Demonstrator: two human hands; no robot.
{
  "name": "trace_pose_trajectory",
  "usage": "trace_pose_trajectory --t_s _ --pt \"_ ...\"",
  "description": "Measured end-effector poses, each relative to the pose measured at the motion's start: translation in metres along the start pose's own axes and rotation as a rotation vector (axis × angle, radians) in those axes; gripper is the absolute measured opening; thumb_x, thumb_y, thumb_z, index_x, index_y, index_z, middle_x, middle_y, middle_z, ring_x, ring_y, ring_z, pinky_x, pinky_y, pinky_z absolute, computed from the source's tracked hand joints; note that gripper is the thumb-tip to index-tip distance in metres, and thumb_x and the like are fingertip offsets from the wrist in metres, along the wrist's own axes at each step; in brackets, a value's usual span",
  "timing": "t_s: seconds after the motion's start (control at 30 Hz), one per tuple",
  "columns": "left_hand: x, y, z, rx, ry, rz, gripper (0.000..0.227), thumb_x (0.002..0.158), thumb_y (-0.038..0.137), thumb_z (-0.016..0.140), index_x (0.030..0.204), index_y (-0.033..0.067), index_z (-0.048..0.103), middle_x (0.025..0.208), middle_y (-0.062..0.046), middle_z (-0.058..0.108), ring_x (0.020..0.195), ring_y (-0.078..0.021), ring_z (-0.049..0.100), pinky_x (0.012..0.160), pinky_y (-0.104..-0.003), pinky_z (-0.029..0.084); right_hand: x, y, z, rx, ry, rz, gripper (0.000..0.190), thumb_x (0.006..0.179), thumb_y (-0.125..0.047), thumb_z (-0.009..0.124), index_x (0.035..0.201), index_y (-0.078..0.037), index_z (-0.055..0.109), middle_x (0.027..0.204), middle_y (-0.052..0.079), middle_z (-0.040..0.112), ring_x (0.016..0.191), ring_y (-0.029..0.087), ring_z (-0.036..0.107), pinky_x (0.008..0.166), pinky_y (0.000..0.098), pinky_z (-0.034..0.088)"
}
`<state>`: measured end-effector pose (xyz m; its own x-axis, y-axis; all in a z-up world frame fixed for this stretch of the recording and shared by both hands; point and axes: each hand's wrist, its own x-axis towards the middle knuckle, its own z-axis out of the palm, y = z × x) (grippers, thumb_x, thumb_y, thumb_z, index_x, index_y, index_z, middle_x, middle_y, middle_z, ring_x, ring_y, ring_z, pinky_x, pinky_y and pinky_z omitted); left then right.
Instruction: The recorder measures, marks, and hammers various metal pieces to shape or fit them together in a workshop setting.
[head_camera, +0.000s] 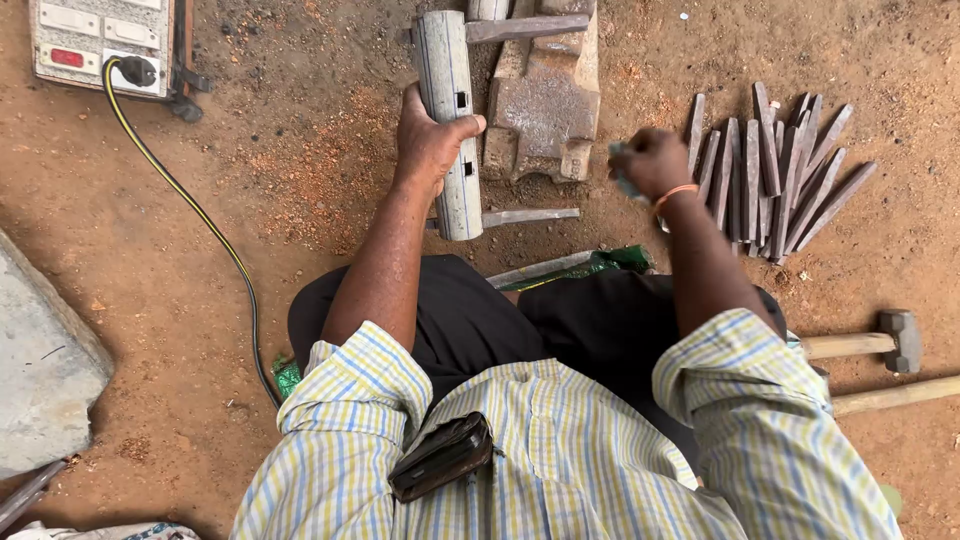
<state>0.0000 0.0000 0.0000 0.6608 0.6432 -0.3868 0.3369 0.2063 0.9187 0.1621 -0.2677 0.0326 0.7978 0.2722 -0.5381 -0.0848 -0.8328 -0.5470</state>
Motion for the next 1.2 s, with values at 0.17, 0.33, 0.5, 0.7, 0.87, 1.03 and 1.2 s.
trace_pose_trajectory --t_s 0.17,0.33,0.5,0.7,0.87,1.03,1.2 --pt "0.004 -0.026 0.018 0.055 -0.025 -0.196 0.096 0.070 0.011 0.087 0.146 0.0055 0.028 0.125 -0.018 0.059 0.113 -0.0298 0.068 0.102 -0.049 0.057 0.011 0.044 -0.077 0.799 -0.023 -0.460 0.018 0.093 0.011 0.061 0.089 -0.006 0.059 0.091 0.011 0.072 0.085 0.020 0.075 0.081 0.0373 0.068" --pt "0.009 -0.034 0.029 0.041 -0.053 -0.284 0.085 0.071 0.010 0.083 0.144 0.0021 0.040 0.130 -0.022 0.065 0.118 -0.0322 0.070 0.103 -0.052 0.057 0.032 0.076 -0.064 1.084 0.122 -0.634 0.022 0.097 0.018 0.072 0.095 -0.003 0.063 0.094 0.008 0.070 0.085 0.015 0.069 0.079 0.0333 0.062" --pt "0.023 -0.050 0.032 0.157 -0.025 -0.367 0.088 0.074 0.009 0.084 0.146 0.0036 0.034 0.133 -0.021 0.058 0.122 -0.0329 0.066 0.104 -0.052 0.056 0.054 0.092 -0.048 0.938 0.165 -0.593 0.010 0.105 0.012 0.070 0.108 0.002 0.068 0.100 0.007 0.072 0.085 0.013 0.069 0.076 0.0297 0.064" --pt "0.035 -0.064 0.034 0.256 -0.064 -0.356 0.084 0.075 0.011 0.085 0.142 0.0003 0.036 0.128 -0.022 0.061 0.118 -0.0323 0.067 0.100 -0.051 0.059 0.014 0.027 -0.060 0.865 0.198 -0.491 0.036 0.094 0.007 0.066 0.128 -0.006 0.061 0.100 0.002 0.069 0.074 0.010 0.070 0.062 0.0267 0.063" --pt "0.025 -0.041 0.037 0.611 -0.025 -0.315 0.077 0.079 0.032 0.086 0.136 -0.0004 0.045 0.127 -0.021 0.062 0.117 -0.0331 0.067 0.100 -0.049 0.057 0.038 0.055 -0.054 0.803 0.156 -0.421 0.017 0.098 0.003 0.068 0.114 -0.002 0.066 0.099 0.006 0.073 0.076 0.010 0.071 0.062 0.0258 0.062" --pt "0.034 -0.054 0.031 0.858 -0.017 -0.281 0.081 0.082 0.048 0.086 0.135 -0.0003 0.048 0.131 -0.021 0.059 0.123 -0.0361 0.061 0.104 -0.051 0.051 0.046 0.065 -0.049 0.697 0.141 -0.454 0.008 0.101 -0.001 0.075 0.101 -0.001 0.067 0.091 0.007 0.071 0.073 0.010 0.067 0.058 0.0247 0.054" --pt "0.009 -0.012 0.035 1.013 0.048 -0.095 0.088 0.077 0.045 0.087 0.140 -0.0006 0.045 0.133 -0.019 0.052 0.121 -0.0325 0.057 0.096 -0.047 0.056 0.012 0.040 -0.034 0.108 0.116 -0.400 0.023 0.095 -0.021 0.087 0.089 -0.007 0.070 0.082 0.004 0.071 0.073 0.011 0.065 0.062 0.0281 0.057"
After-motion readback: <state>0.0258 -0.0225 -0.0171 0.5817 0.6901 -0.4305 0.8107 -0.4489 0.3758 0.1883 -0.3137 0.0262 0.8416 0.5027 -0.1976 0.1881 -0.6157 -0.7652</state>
